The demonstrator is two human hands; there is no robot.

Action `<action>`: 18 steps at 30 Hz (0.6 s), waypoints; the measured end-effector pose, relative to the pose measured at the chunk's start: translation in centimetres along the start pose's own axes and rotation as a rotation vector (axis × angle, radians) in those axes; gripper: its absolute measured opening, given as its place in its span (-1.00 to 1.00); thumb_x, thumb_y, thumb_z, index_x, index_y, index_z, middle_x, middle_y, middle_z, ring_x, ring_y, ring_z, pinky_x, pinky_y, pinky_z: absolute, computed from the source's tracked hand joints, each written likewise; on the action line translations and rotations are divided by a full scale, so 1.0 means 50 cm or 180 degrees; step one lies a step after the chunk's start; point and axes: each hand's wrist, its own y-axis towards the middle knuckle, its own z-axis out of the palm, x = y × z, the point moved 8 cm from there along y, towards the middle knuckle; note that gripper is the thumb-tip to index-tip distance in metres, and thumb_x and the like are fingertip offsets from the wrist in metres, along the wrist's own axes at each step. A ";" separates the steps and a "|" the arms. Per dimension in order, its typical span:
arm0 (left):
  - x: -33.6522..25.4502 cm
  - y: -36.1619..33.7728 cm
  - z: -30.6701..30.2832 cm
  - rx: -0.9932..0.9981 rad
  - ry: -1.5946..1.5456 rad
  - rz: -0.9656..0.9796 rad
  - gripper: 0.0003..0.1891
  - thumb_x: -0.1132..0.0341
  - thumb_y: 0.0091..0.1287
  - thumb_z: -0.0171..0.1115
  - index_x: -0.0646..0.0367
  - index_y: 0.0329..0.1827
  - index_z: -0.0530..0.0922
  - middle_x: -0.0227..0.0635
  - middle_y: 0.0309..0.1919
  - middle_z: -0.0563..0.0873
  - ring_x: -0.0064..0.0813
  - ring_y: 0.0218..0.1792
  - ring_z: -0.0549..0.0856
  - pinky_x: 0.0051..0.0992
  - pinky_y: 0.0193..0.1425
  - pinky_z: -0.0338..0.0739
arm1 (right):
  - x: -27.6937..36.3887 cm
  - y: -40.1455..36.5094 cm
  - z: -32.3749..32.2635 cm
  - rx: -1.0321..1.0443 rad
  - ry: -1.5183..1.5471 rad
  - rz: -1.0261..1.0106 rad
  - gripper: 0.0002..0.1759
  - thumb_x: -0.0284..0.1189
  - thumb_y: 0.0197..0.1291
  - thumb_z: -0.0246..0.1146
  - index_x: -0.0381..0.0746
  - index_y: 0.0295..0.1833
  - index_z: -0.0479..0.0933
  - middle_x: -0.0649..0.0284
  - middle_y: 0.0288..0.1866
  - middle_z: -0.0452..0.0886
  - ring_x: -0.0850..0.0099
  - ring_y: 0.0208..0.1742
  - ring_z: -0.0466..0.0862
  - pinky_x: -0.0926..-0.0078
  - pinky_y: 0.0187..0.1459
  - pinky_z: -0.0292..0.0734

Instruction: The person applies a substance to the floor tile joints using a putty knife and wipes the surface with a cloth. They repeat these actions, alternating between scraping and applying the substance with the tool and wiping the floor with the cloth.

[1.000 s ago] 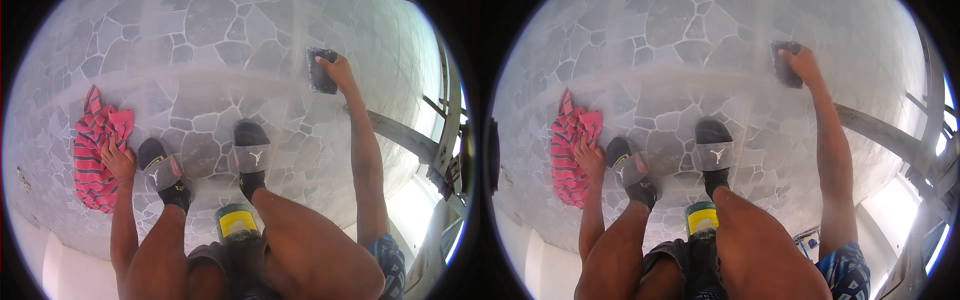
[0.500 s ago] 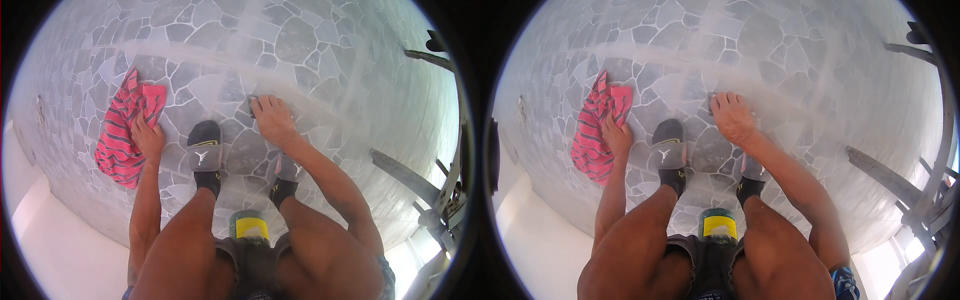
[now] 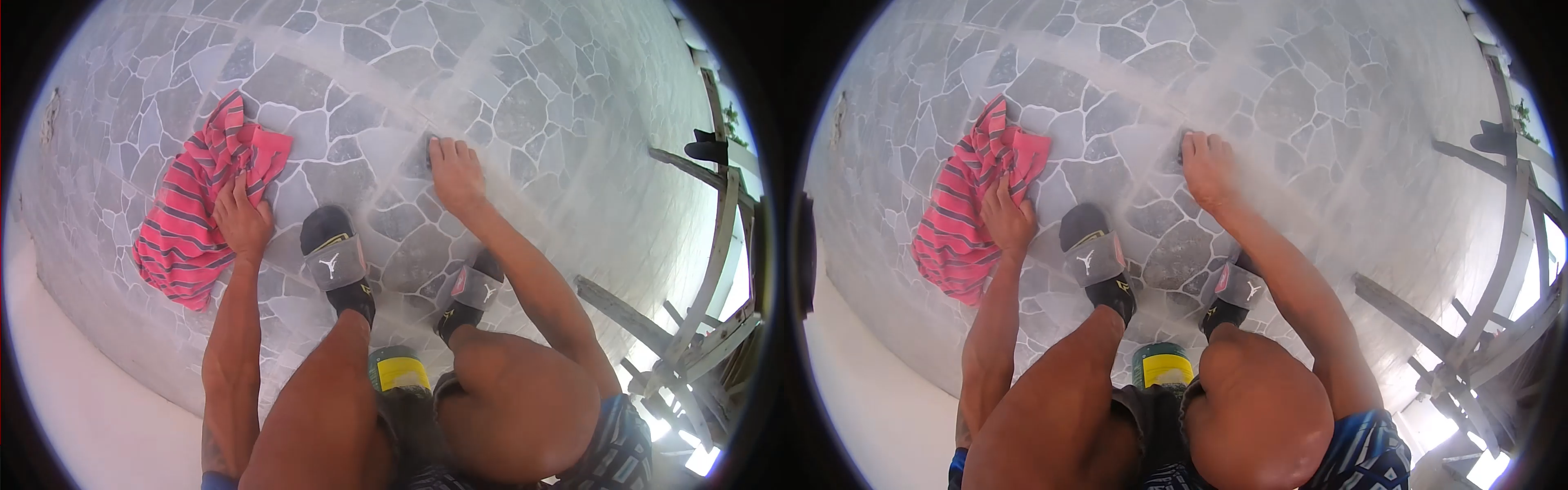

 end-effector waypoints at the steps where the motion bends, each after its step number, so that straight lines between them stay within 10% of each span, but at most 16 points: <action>1: 0.000 0.006 -0.001 -0.0023 -0.0075 0.0019 -0.39 0.27 0.13 0.18 0.04 0.35 0.41 -0.15 0.19 0.53 -0.06 0.22 0.49 -0.09 0.28 0.33 | -0.036 0.020 0.015 0.0275 0.0223 0.0383 -0.65 -0.48 0.11 0.19 -0.34 0.04 0.51 0.15 -0.18 0.49 0.26 -0.17 0.53 0.31 -0.19 0.46; 8: 0.008 0.010 -0.004 -0.0016 -0.0181 -0.0029 -0.36 0.26 0.13 0.19 0.03 0.37 0.40 -0.15 0.19 0.53 -0.06 0.22 0.50 -0.09 0.30 0.33 | 0.107 0.060 0.008 -0.0058 0.0154 -0.0633 -0.67 -0.44 0.14 0.17 -0.36 0.01 0.52 0.15 -0.16 0.52 0.26 -0.13 0.55 0.33 -0.13 0.48; 18: 0.009 -0.001 0.002 -0.0127 -0.0279 -0.0021 -0.39 0.25 0.12 0.21 0.02 0.34 0.42 -0.17 0.20 0.53 -0.07 0.21 0.51 -0.10 0.27 0.36 | 0.066 0.147 0.039 0.0066 0.0024 -0.0232 -0.65 -0.46 0.18 0.15 -0.38 0.06 0.52 0.11 -0.11 0.54 0.22 -0.13 0.54 0.27 -0.11 0.49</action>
